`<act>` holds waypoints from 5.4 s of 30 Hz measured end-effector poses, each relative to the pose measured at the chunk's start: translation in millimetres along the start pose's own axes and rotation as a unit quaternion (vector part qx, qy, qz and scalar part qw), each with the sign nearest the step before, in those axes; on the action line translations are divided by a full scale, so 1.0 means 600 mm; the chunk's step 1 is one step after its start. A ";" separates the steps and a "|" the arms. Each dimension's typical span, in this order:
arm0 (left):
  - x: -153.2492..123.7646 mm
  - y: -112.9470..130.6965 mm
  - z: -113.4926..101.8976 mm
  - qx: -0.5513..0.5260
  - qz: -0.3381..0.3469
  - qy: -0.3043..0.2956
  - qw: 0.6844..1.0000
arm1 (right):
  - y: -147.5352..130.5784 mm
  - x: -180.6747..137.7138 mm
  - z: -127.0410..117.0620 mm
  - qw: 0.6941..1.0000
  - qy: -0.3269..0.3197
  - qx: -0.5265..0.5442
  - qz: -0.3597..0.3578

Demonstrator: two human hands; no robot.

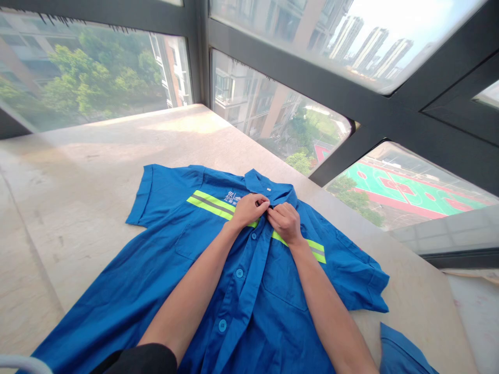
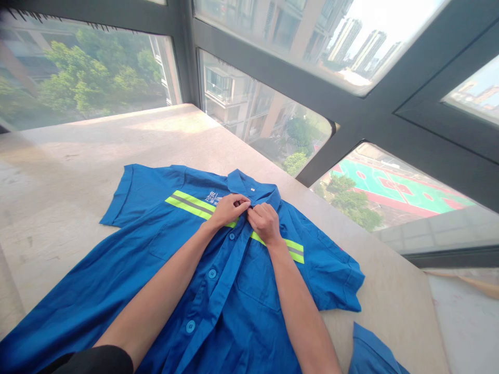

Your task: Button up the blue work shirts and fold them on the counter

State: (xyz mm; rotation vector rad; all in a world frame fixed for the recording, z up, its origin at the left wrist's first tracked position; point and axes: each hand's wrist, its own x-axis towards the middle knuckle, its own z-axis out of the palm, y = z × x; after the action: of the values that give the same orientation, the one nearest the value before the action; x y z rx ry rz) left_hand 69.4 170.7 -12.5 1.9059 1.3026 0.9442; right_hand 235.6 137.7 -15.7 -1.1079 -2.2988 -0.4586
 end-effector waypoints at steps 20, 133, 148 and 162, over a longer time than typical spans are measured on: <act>0.006 0.008 0.000 0.075 -0.027 -0.037 0.996 | -0.001 0.001 0.002 1.000 -0.002 -0.002 -0.009; -0.073 -0.055 -0.117 0.319 0.250 -0.026 0.914 | 0.020 -0.009 0.030 0.978 0.056 0.001 0.200; -0.320 0.129 -0.112 0.282 -0.056 -0.172 0.942 | -0.001 0.014 0.016 0.945 -0.195 -0.073 0.253; -0.430 0.170 -0.117 0.264 -0.153 -0.227 0.925 | -0.127 0.012 -0.008 0.946 -0.236 0.020 0.219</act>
State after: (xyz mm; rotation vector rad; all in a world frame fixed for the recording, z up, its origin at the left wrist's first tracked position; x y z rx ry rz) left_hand -4.5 -97.1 55.9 2.0470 1.5930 -0.0312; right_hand 172.7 93.6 -12.4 -1.8065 -2.3205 0.0362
